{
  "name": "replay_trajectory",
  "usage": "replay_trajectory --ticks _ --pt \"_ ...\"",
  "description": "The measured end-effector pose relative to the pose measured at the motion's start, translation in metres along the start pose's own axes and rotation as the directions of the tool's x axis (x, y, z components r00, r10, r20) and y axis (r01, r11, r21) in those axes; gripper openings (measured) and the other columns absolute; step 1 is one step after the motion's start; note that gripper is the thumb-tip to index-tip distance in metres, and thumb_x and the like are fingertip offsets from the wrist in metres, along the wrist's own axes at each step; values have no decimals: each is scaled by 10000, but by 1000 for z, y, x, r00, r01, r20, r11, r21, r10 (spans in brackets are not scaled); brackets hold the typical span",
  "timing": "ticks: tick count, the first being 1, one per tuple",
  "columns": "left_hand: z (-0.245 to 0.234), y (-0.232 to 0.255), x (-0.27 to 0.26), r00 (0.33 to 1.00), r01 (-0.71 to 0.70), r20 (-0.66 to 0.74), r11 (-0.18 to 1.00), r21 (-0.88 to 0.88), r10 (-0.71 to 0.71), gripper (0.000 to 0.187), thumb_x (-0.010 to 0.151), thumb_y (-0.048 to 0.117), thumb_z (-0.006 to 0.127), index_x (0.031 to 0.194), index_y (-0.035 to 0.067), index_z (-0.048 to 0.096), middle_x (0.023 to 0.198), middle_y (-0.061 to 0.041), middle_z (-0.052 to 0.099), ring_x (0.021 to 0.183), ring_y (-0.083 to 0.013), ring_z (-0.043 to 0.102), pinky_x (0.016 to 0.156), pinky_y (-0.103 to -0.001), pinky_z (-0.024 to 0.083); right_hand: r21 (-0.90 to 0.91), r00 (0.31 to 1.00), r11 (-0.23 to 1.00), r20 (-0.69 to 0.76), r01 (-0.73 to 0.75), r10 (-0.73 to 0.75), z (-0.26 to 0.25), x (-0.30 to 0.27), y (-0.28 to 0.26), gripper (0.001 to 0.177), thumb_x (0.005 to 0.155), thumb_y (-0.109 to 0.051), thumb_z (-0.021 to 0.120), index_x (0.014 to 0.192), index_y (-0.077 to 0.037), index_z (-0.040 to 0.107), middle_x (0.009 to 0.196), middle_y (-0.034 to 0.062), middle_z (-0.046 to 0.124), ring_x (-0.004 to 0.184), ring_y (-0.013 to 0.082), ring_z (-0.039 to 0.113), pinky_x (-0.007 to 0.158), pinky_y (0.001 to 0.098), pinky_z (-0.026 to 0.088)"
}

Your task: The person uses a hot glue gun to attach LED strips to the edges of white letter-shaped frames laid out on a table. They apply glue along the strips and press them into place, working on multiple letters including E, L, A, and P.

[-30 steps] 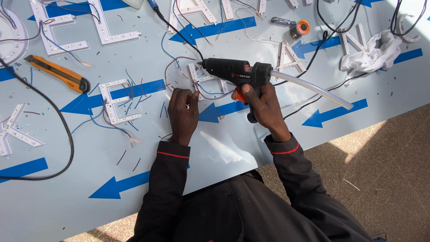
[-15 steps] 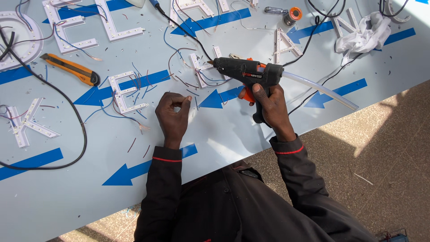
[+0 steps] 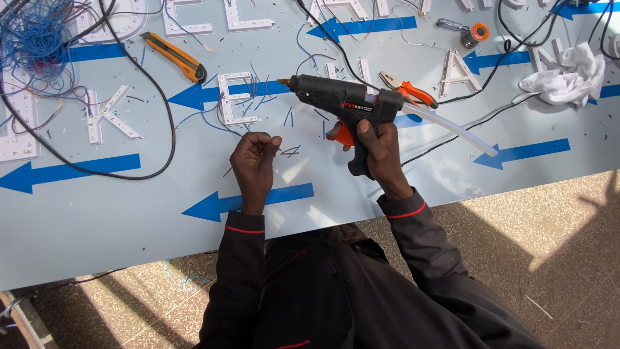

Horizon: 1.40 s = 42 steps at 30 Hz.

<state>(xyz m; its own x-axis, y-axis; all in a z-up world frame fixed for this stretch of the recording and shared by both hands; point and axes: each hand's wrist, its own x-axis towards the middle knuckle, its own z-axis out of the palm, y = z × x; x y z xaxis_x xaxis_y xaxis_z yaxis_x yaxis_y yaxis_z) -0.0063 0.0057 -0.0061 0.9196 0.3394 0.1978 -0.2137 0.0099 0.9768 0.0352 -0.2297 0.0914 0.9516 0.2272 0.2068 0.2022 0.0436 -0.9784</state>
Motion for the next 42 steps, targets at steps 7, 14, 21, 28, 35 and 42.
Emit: replay_trajectory --ticks 7,14,21,28,35,42 --pt "-32 7 -1 998 59 -29 991 117 -56 61 1167 59 690 1134 17 720 1057 -182 772 969 -225 774 892 -307 639 53 964 999 265 7 -21 30 41 33 403 1193 -416 602 1380 -62 654 1072 168 790 1036 277 778 877 416 659" --pt "-60 24 30 994 -74 -47 905 420 103 113 1205 73 653 1184 25 753 1051 -174 767 1017 -316 770 883 -424 626 -112 953 992 290 -61 91 50 82 86 381 1218 -393 607 1311 -29 673 935 137 711 882 235 705 768 417 565" --pt "-90 -5 80 971 -197 64 621 759 230 120 1111 18 788 1229 30 808 1237 -160 746 1343 -402 643 1106 -596 486 -255 928 946 261 -199 266 73 87 63 479 1193 -479 627 1274 -10 677 923 162 715 847 256 649 767 428 512" --pt "-105 -50 96 982 -182 177 599 780 68 206 1145 197 760 1294 71 827 1229 -131 778 1255 -354 699 1015 -519 491 -348 918 903 207 -254 338 81 94 64 399 1216 -418 589 1279 -33 674 843 132 685 754 243 642 718 410 496" --pt "-105 -60 102 989 -147 125 720 679 84 198 1137 167 755 1287 67 837 1153 -130 766 1122 -358 727 951 -512 526 -355 917 884 143 -303 371 87 90 80 336 1219 -360 591 1274 -44 689 830 144 675 742 247 628 716 411 495" --pt "-106 -63 100 994 -105 72 777 620 77 166 1123 138 778 1256 67 848 1100 -122 777 1067 -341 742 982 -518 527 -317 924 900 138 -300 357 96 91 64 257 1214 -302 591 1251 -70 696 812 106 656 739 196 596 716 378 486"
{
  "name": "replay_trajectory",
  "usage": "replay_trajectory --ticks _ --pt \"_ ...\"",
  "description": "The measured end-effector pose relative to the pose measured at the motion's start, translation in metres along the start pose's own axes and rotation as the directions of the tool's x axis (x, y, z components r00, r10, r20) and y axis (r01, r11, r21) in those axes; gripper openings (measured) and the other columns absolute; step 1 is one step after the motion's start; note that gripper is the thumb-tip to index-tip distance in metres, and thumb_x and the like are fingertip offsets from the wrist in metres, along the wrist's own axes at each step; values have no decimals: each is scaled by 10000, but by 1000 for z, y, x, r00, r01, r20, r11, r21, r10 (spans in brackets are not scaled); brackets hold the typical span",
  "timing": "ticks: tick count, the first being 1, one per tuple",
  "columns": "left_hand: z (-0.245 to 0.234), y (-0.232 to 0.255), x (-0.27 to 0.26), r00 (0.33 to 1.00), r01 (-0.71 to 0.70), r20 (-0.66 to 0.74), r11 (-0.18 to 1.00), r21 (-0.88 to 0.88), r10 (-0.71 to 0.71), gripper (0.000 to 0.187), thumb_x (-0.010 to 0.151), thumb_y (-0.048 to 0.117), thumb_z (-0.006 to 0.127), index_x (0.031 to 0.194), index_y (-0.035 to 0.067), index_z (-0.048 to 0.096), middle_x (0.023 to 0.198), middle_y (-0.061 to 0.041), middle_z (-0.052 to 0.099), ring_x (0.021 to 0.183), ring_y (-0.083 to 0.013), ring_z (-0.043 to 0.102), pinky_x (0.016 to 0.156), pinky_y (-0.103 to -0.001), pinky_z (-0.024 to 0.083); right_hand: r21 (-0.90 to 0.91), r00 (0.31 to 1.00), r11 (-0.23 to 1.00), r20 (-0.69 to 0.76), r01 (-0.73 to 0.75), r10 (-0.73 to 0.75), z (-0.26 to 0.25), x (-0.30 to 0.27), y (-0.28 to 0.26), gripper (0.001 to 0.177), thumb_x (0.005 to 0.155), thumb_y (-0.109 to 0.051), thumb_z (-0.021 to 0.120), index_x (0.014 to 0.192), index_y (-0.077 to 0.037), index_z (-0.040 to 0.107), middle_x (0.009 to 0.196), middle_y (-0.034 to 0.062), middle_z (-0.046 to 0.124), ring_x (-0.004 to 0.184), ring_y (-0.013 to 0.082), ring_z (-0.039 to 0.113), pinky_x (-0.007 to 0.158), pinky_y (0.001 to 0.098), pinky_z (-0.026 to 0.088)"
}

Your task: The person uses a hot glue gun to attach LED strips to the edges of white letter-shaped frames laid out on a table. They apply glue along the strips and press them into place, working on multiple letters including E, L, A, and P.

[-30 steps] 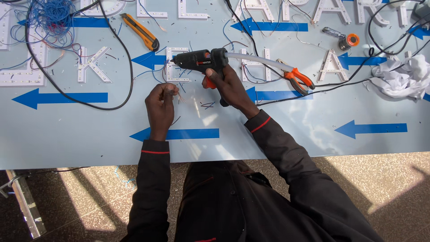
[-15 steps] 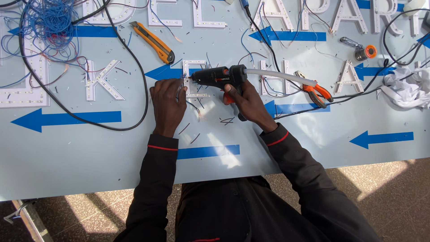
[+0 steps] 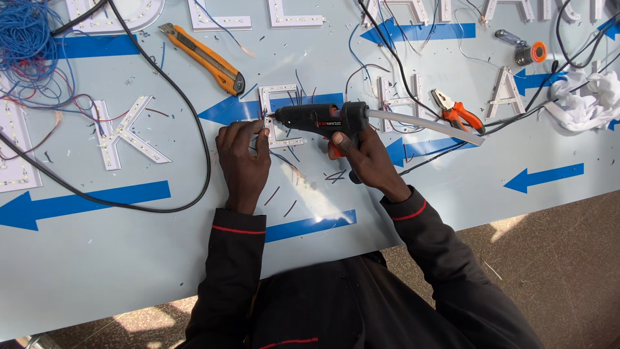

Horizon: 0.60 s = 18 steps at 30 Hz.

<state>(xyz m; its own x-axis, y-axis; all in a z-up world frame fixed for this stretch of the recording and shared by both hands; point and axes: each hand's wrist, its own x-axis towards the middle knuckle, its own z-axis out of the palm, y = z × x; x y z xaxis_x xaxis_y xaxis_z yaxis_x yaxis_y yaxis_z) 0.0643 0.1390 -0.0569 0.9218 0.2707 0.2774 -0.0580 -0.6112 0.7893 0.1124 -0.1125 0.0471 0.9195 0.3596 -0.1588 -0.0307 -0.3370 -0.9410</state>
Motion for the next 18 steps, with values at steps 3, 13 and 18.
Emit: replay_trajectory --ticks 3,13,18 --pt "-2 2 1 1000 9 9 1000 -13 -9 167 1126 132 769 1254 60 846 1098 -126 774 1077 -345 744 994 -524 527 19 1000 1000 -9 -13 13 5 -4 -17 262 1209 -308 590 1248 -69 690 831 95 660 753 177 576 725 364 483" --pt "-4 5 2 1000 7 1 1000 -11 -7 170 1141 149 748 1249 70 853 1099 -128 776 1080 -342 739 1001 -526 525 7 1000 1000 -9 -5 5 1 -2 10 281 1199 -334 604 1264 -77 698 805 73 639 733 165 594 704 358 502" --pt "-5 6 3 1000 -5 6 1000 -11 5 168 1133 144 740 1241 75 849 1080 -116 765 1080 -345 729 994 -527 521 -20 1000 1000 19 19 -19 1 -3 4 280 1221 -303 550 1249 -46 656 839 101 622 755 182 568 724 352 496"
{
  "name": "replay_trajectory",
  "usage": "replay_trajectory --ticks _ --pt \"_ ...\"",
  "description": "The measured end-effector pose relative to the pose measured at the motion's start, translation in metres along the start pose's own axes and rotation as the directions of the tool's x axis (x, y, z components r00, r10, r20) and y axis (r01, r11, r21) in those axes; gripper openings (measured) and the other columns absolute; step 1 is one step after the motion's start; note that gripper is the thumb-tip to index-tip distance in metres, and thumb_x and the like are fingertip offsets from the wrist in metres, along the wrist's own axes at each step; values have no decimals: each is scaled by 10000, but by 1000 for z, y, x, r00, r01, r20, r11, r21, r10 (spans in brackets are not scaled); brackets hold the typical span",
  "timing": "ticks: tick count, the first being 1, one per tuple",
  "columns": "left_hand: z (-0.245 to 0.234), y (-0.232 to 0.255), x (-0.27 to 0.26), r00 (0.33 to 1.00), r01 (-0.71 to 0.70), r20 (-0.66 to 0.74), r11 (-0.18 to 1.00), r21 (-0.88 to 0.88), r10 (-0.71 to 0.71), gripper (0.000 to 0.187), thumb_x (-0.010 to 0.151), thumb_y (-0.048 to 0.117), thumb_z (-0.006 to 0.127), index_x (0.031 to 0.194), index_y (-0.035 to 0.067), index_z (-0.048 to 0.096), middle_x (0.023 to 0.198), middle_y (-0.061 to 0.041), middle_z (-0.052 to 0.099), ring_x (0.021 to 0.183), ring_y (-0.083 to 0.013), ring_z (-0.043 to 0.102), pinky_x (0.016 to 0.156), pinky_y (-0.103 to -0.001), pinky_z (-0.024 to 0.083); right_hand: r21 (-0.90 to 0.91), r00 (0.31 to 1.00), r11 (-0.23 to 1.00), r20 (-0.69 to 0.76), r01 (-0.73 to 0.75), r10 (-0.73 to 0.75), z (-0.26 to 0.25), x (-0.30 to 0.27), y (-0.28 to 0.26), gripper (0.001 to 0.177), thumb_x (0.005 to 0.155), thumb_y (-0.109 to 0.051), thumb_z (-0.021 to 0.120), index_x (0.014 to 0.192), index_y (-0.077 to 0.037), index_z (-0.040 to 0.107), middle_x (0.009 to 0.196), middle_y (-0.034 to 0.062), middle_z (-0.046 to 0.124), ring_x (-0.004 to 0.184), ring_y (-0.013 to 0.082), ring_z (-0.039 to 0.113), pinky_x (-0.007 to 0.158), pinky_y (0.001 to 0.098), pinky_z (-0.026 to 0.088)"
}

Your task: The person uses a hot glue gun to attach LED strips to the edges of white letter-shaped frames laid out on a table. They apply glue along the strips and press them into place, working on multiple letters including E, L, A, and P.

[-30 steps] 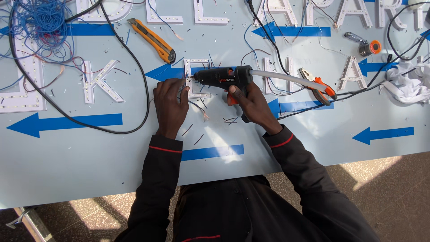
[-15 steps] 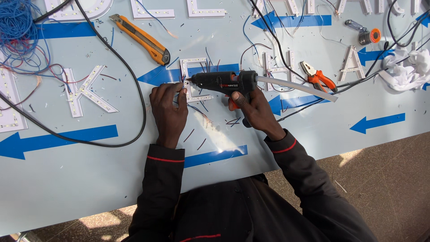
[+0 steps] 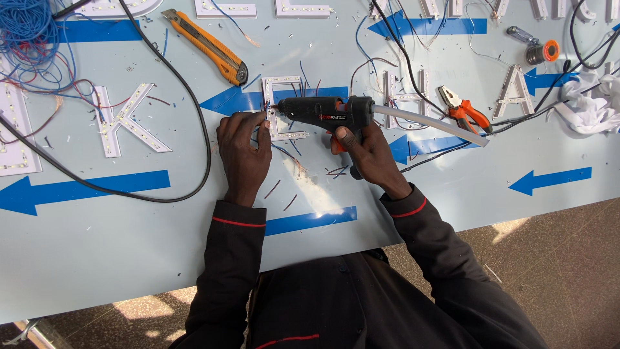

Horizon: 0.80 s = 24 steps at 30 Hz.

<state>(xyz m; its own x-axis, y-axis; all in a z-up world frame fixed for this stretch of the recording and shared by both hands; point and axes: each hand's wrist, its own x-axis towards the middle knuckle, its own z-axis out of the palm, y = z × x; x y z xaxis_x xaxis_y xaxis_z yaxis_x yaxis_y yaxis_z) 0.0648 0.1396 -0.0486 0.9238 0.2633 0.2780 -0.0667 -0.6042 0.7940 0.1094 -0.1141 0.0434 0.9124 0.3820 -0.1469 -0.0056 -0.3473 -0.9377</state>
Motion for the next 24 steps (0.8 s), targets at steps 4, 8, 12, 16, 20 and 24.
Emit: replay_trajectory --ticks 4,8,12,16,20,24 --pt "1 -1 -1 1000 -3 -4 1000 18 3 178 1132 146 747 1254 70 852 1101 -142 775 1082 -349 739 1011 -529 528 13 1000 1000 -4 -3 3 -1 -1 22 281 1216 -306 568 1265 -45 662 836 92 630 765 176 589 722 352 505" --pt "-1 0 0 1000 -4 12 1000 9 4 168 1134 141 739 1241 71 848 1088 -120 767 1081 -354 735 984 -531 522 14 1000 1000 0 5 -5 0 -2 18 284 1217 -304 562 1255 -37 650 849 106 636 775 180 593 725 356 505" --pt "0 0 0 1000 10 20 1000 3 -10 176 1129 126 730 1246 66 845 1088 -125 764 1094 -361 729 993 -543 516 19 1000 1000 18 17 -18 -1 0 -1 311 1227 -309 518 1271 -26 641 874 137 675 779 200 566 761 382 479" --pt "0 1 0 999 21 26 1000 0 -21 178 1131 124 729 1250 60 846 1093 -134 767 1095 -366 732 996 -544 514 8 1000 1000 1 9 -9 0 1 7 296 1215 -324 555 1251 -48 656 836 119 659 755 183 586 716 359 486" --pt "0 -1 1 1000 11 20 1000 12 -11 184 1134 145 727 1257 83 849 1096 -120 769 1093 -343 735 994 -528 521 22 1000 1000 8 15 -15 -2 1 12 277 1219 -312 566 1257 -54 658 827 120 661 742 179 577 704 352 481" --pt "3 -4 0 1000 -5 6 1000 23 5 196 1126 133 729 1267 76 853 1089 -120 765 1075 -333 727 991 -514 520 16 1000 1000 -4 15 -15 -2 2 21 273 1221 -316 572 1256 -61 662 810 122 666 730 181 576 695 356 465"
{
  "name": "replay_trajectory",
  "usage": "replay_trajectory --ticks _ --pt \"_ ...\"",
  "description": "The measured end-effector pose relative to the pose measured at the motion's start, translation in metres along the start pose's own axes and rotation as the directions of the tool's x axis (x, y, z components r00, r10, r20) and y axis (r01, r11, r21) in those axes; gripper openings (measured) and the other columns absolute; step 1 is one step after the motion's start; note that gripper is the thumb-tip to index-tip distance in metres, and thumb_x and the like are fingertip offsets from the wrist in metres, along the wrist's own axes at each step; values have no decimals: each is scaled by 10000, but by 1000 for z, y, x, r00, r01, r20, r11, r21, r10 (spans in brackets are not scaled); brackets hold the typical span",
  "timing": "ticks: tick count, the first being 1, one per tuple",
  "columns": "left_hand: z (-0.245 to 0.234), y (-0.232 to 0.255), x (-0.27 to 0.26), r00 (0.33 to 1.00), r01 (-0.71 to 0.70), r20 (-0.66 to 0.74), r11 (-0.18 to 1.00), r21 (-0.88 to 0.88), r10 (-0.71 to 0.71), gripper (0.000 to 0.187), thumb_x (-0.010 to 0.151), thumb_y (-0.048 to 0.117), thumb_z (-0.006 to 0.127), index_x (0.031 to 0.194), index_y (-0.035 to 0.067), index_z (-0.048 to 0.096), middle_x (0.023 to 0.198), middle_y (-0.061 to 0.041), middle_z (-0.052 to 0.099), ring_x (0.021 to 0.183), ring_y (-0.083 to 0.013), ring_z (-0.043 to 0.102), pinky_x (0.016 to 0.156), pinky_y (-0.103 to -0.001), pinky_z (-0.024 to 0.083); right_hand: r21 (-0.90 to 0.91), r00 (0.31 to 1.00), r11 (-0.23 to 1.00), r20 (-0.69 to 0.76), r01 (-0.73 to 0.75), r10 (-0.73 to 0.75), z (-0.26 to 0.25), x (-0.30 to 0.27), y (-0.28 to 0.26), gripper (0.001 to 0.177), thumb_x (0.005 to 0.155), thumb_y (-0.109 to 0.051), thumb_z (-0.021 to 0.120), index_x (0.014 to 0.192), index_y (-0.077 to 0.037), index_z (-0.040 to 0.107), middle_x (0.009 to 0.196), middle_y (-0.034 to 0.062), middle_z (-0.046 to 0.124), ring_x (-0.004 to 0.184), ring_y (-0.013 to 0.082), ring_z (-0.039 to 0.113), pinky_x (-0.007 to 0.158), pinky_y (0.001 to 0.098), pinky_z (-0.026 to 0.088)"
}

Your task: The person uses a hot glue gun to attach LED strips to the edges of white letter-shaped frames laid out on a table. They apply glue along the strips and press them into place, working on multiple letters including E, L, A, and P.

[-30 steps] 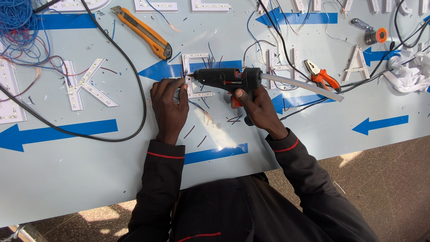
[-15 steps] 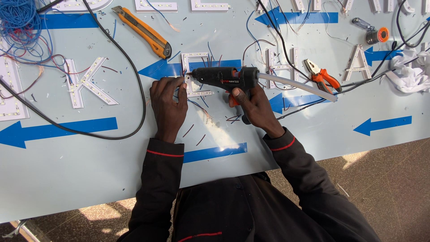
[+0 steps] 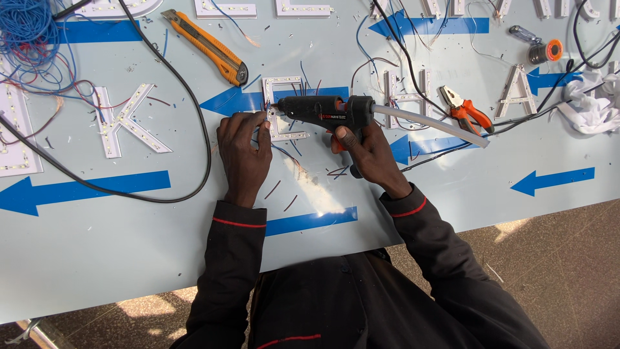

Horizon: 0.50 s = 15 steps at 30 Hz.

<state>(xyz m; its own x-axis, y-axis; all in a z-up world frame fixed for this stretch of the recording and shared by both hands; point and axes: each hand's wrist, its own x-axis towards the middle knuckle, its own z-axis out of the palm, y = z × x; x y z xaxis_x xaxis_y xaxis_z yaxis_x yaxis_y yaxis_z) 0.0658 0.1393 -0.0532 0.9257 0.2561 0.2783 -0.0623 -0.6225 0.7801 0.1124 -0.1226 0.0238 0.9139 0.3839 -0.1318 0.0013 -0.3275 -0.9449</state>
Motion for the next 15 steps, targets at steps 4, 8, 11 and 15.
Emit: replay_trajectory --ticks 4,8,11,15 --pt "1 2 0 1000 -11 -9 1000 9 11 200 1117 137 730 1266 83 851 1071 -114 750 1058 -345 718 962 -523 520 1 1000 1000 2 5 -5 3 1 -13 260 1216 -298 584 1256 -57 672 806 136 677 722 196 598 688 368 472" --pt "1 3 0 1000 -24 -19 999 31 25 212 1114 122 738 1281 60 852 1086 -138 756 1054 -350 721 963 -517 526 23 1000 1000 -7 0 0 2 4 -17 250 1215 -308 570 1255 -82 669 834 110 703 759 188 620 716 366 465" --pt "-2 8 3 999 -40 -22 999 32 41 211 1121 123 731 1280 52 851 1077 -140 745 1036 -352 713 948 -513 523 30 1000 1000 18 -1 1 1 6 -26 266 1227 -310 545 1277 -74 658 859 108 722 787 199 642 736 363 468" --pt "0 4 1 999 -41 -26 999 31 41 194 1124 138 732 1243 61 865 1053 -120 739 1014 -329 710 931 -499 523 28 1000 1000 14 1 -1 0 6 -6 233 1222 -296 573 1290 -94 668 835 102 747 772 190 651 722 352 462"
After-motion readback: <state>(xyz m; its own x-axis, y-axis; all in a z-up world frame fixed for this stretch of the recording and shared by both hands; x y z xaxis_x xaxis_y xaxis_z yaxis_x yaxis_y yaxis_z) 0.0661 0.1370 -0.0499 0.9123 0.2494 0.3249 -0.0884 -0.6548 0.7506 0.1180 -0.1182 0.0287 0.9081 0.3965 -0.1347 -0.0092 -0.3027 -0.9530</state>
